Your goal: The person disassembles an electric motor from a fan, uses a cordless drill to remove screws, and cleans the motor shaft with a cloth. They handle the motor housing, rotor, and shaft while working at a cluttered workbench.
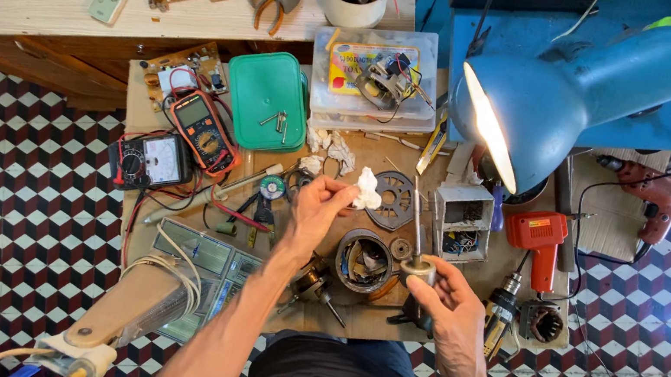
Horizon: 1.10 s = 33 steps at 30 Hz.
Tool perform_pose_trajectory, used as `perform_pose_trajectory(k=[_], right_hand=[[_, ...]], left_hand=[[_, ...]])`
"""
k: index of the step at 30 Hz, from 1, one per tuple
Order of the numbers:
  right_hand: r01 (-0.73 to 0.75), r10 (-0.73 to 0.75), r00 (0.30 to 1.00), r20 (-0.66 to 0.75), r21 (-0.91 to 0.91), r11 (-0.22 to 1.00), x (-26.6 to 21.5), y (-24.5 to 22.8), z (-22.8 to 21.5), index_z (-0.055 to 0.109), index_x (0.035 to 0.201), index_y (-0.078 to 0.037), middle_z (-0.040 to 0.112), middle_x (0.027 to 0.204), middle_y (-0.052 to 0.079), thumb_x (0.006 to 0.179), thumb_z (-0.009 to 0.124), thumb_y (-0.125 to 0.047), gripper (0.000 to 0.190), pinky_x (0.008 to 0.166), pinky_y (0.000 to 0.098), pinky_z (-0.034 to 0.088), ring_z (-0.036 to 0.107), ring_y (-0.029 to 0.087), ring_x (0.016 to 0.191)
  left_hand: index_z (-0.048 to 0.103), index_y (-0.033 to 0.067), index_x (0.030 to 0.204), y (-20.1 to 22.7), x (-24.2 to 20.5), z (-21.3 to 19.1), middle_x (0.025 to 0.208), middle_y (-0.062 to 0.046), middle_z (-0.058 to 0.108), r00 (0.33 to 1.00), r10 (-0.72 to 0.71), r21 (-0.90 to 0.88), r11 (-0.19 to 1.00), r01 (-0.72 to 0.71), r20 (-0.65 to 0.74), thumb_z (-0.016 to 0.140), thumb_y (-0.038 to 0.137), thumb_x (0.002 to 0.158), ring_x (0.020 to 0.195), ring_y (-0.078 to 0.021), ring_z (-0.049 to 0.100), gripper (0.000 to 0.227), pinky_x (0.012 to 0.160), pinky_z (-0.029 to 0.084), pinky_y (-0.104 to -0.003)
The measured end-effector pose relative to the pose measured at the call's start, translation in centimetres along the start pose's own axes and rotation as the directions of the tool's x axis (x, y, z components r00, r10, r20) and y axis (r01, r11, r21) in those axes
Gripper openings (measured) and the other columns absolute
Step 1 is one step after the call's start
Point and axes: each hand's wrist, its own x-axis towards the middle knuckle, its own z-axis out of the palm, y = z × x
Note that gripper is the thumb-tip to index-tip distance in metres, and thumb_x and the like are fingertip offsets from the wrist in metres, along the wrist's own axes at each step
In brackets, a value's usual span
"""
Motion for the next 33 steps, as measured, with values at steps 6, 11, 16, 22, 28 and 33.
perform_pose_trajectory(k=[6,11,16,22,28,33], right_hand=[[0.110,-0.102,0.982,0.158,-0.043,0.993,1.0,-1.4,3.6,0.065,0.130,-0.001,0.075,0.112,0.008,0.080,0.080,-0.020,0.055,0.088,0.0253,0.054,0.070,0.013,0.101],[0.188,-0.167,0.974,0.154,-0.131,0.973,1.6,-2.0,4.6,0.066,0.127,0.001,0.075,0.103,0.007,0.083,0.080,-0.020,0.051,0.081,0.0236,0.054,0.068,0.011,0.092],[0.199,-0.178,0.971,0.162,-0.125,0.972,1.2,-2.0,4.5,0.068,0.125,0.001,0.074,0.100,0.006,0.084,0.080,-0.020,0.047,0.078,0.0232,0.052,0.066,0.010,0.088],[0.247,-0.241,0.955,0.173,-0.013,0.969,-0.7,-3.1,3.3,0.067,0.124,0.000,0.075,0.103,0.004,0.085,0.077,-0.020,0.045,0.083,0.0223,0.053,0.068,0.008,0.093],[0.246,-0.232,0.940,0.250,-0.028,0.969,-0.4,-3.0,3.9,0.068,0.125,-0.001,0.074,0.101,0.003,0.087,0.077,-0.020,0.044,0.078,0.0223,0.052,0.066,0.008,0.089],[0.239,-0.229,0.931,0.285,0.000,0.971,-0.1,-2.8,3.9,0.068,0.126,0.000,0.073,0.100,0.003,0.087,0.077,-0.021,0.045,0.076,0.0225,0.052,0.065,0.007,0.086]], left_hand=[[0.065,-0.0012,0.102,4.0,-6.0,0.9,0.093,-0.012,0.076,0.990,0.140,-0.049,0.989,-0.140,-0.003,0.071,0.023,0.094,0.081,-0.0135,0.071,0.027,0.073,0.058,-0.027],[0.057,-0.0008,0.110,4.3,-8.3,0.3,0.098,-0.011,0.072,0.988,0.145,-0.293,0.948,-0.125,0.048,0.066,0.024,0.100,0.089,-0.0133,0.071,0.028,0.082,0.058,-0.026],[0.054,0.0011,0.114,3.8,-9.2,0.8,0.101,-0.010,0.072,0.974,0.226,-0.333,0.918,-0.215,-0.005,0.062,0.025,0.103,0.092,-0.0134,0.072,0.028,0.084,0.060,-0.027],[0.059,0.0021,0.103,5.0,-9.9,1.3,0.081,-0.008,0.075,0.893,0.369,0.348,0.898,-0.270,-0.257,0.064,0.025,0.100,0.072,-0.0112,0.072,0.024,0.062,0.056,-0.028],[0.058,0.0012,0.106,5.3,-11.2,2.8,0.085,-0.008,0.075,0.933,0.322,0.093,0.946,-0.310,-0.161,0.064,0.026,0.100,0.076,-0.0128,0.069,0.026,0.067,0.055,-0.028],[0.055,0.0038,0.113,5.3,-12.7,2.7,0.106,-0.009,0.069,0.989,0.129,-0.370,0.917,-0.148,-0.075,0.064,0.028,0.101,0.099,-0.0161,0.069,0.029,0.093,0.056,-0.030]])
